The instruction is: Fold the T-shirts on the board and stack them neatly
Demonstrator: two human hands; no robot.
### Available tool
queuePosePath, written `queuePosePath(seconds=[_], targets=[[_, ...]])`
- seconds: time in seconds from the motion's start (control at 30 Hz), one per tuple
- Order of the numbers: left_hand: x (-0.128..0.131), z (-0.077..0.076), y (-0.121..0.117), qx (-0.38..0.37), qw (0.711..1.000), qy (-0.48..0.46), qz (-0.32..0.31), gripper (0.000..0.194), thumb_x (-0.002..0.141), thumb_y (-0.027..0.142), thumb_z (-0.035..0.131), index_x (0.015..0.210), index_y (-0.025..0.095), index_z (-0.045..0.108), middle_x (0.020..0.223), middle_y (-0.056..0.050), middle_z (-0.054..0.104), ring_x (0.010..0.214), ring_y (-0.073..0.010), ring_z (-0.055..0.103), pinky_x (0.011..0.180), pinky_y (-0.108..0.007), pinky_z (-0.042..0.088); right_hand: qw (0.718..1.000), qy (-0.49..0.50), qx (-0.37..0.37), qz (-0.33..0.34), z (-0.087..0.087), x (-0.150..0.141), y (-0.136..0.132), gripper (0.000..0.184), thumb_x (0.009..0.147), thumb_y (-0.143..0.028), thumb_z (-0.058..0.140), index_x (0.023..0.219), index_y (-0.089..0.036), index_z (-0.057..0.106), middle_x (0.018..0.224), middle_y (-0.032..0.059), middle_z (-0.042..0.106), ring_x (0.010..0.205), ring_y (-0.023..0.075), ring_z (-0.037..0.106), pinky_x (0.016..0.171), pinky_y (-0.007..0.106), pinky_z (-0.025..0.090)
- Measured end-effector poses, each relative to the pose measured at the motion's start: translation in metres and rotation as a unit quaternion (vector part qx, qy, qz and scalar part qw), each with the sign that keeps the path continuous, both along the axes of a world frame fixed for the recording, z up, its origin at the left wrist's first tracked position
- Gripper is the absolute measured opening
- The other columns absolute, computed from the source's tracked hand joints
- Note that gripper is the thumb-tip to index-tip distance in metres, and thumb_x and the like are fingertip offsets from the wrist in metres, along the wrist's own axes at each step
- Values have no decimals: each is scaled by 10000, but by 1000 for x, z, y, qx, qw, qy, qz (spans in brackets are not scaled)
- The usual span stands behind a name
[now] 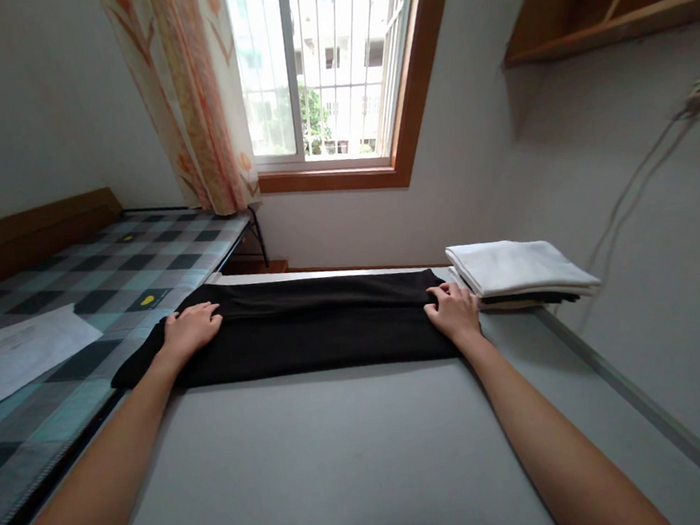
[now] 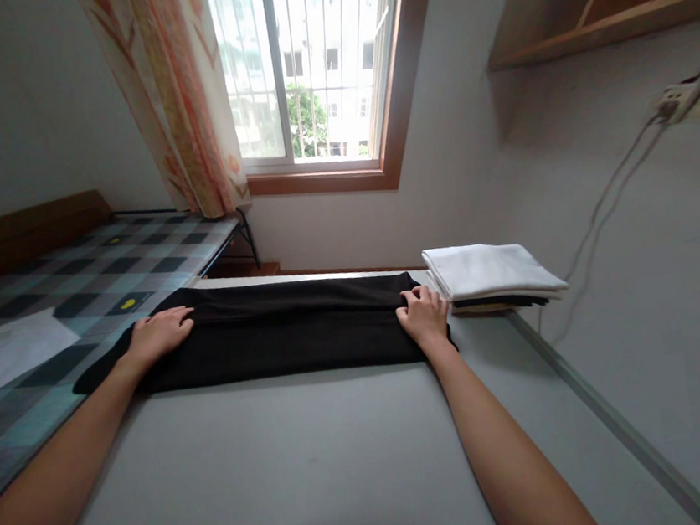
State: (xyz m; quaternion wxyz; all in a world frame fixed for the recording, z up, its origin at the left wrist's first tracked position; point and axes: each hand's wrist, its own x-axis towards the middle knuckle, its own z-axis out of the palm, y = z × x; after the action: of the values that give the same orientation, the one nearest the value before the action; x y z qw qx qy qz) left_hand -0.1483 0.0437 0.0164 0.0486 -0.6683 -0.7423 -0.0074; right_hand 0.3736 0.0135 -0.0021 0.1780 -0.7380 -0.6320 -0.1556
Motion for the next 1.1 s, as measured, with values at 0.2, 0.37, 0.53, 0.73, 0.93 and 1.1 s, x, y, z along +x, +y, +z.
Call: queuePosePath(seconds=[0.2,0.37,0.53,0.73,0.93,1.1], targets=[[-15,11,-5,18,1000,-10,11,579,727,106,488,1258,276,641,1373,-77,578,1227,-341,526,980,-529,395,1000,3,-23,-6,-1,9,0,339,863,-300,517,1140,-270,710,1154,99,608,1031,281,511,881,426,346],[-15,13,-9,62,996,-18,69,482,793,107,437,1193,227,677,1290,-139,615,1168,-373,534,927,-543,403,999,-5,-50,-9,1,9,-1,368,900,-315,487,1209,-266,679,1174,102,626,1022,283,525,873,432,347],[-23,9,-9,106,988,-54,100,445,781,207,510,1192,247,676,1307,-132,590,1157,-386,511,917,-540,401,998,-16,-62,-3,8,9,-4,452,859,-316,538,1303,-272,610,1179,98,628,1031,294,513,859,430,348],[-25,3,-4,117,992,-27,41,389,755,221,530,1092,289,712,1292,-62,609,1201,-340,466,965,-489,356,994,-66,-14,83,9,11,-5,270,870,-289,547,1048,-267,748,1143,97,614,1020,279,470,841,409,319],[-13,2,-5,134,991,1,0,367,812,237,463,1069,273,723,1194,-69,652,1134,-296,503,987,-452,329,993,-69,-27,96,3,14,-2,277,913,-281,500,973,-272,770,1097,79,664,1004,282,456,855,433,286],[-13,1,-9,148,987,-20,58,427,784,114,442,1076,243,725,1194,-103,643,1122,-310,497,935,-474,330,994,-75,-13,79,-1,11,-1,301,926,-252,469,1003,-254,760,1116,87,662,991,277,474,860,429,290]])
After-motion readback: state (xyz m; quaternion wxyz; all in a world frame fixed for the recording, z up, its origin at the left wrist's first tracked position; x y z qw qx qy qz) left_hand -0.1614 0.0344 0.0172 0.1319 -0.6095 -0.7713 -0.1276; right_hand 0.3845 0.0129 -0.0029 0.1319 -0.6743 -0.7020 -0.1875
